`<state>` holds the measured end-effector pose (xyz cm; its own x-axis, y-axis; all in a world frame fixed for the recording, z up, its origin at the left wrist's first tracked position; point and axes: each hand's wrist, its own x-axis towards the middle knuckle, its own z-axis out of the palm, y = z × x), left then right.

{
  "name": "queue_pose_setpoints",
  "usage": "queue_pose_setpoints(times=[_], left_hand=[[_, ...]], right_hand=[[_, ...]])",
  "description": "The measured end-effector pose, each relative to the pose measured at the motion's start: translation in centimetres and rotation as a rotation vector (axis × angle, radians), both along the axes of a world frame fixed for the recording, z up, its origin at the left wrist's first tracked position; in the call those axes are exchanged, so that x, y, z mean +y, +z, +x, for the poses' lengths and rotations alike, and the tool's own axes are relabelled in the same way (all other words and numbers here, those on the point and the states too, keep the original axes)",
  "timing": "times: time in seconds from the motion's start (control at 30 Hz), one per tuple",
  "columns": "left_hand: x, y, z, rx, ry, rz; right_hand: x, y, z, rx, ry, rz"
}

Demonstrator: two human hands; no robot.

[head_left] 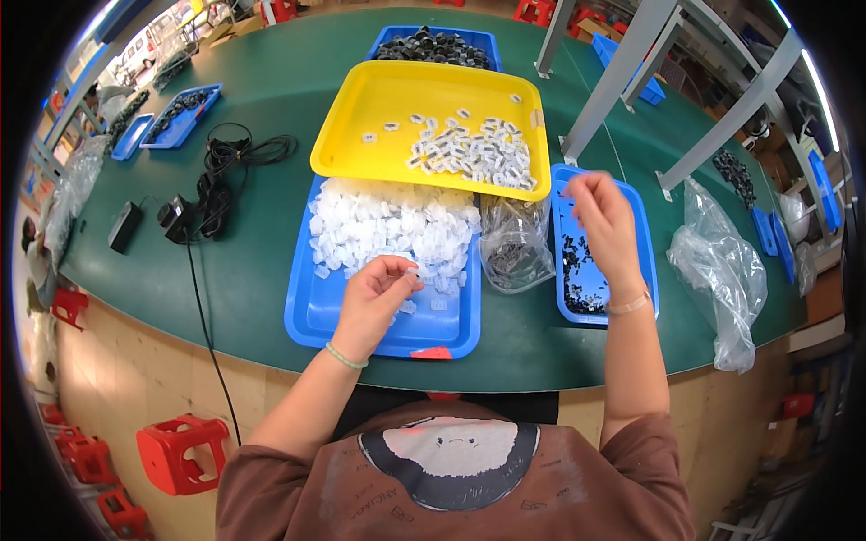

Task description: The person assembles components by hand, fitting small black pieces into white plastic parts and placing them onto a tray.

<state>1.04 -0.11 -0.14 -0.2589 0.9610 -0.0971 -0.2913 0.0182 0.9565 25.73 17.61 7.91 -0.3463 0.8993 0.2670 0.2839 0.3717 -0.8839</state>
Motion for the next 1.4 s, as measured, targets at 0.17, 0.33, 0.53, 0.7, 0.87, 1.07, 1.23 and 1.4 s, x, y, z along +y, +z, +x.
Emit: queue_pose_setpoints(times=[0.17, 0.33, 0.53, 0.7, 0.87, 1.07, 1.23, 1.4], left_hand=[[0.2, 0.2, 0.1, 0.015, -0.014, -0.005], [0.2, 0.0, -0.1, 0.006, -0.017, -0.002], [0.4, 0.6, 0.3, -0.029, -0.04, -0.057], [0.3, 0.4, 0.0, -0.04, -0.037, -0.053], [0.3, 0.3, -0.1, -0.056, -0.004, -0.068], [0.5, 0.0, -0.3, -0.085, -0.019, -0.034], [0.4, 0.2, -0.2, -0.056, -0.038, -0.034], [0.2, 0.2, -0.3, -0.062, -0.046, -0.041]], right_hand=[[-5.3, -0.3, 0.7, -0.442, 0.461, -0.326], [-5.7, -1.7, -0.2, -0.432, 0.169, 0.328], [-9.2, -1.2, -1.4, -0.414, 0.336, 0.071], [-9.4, -0.9, -0.6, -0.289, 0.148, 0.029], [-7.5, -1.7, 1.9, -0.383, -0.06, 0.214], [-7.5, -5.0, -1.8, -0.684, 0.029, 0.431], [-6.7, -6.6, -2.9, -0.696, 0.007, 0.428], [-6.4, -6.8, -2.4, -0.679, 0.022, 0.451]])
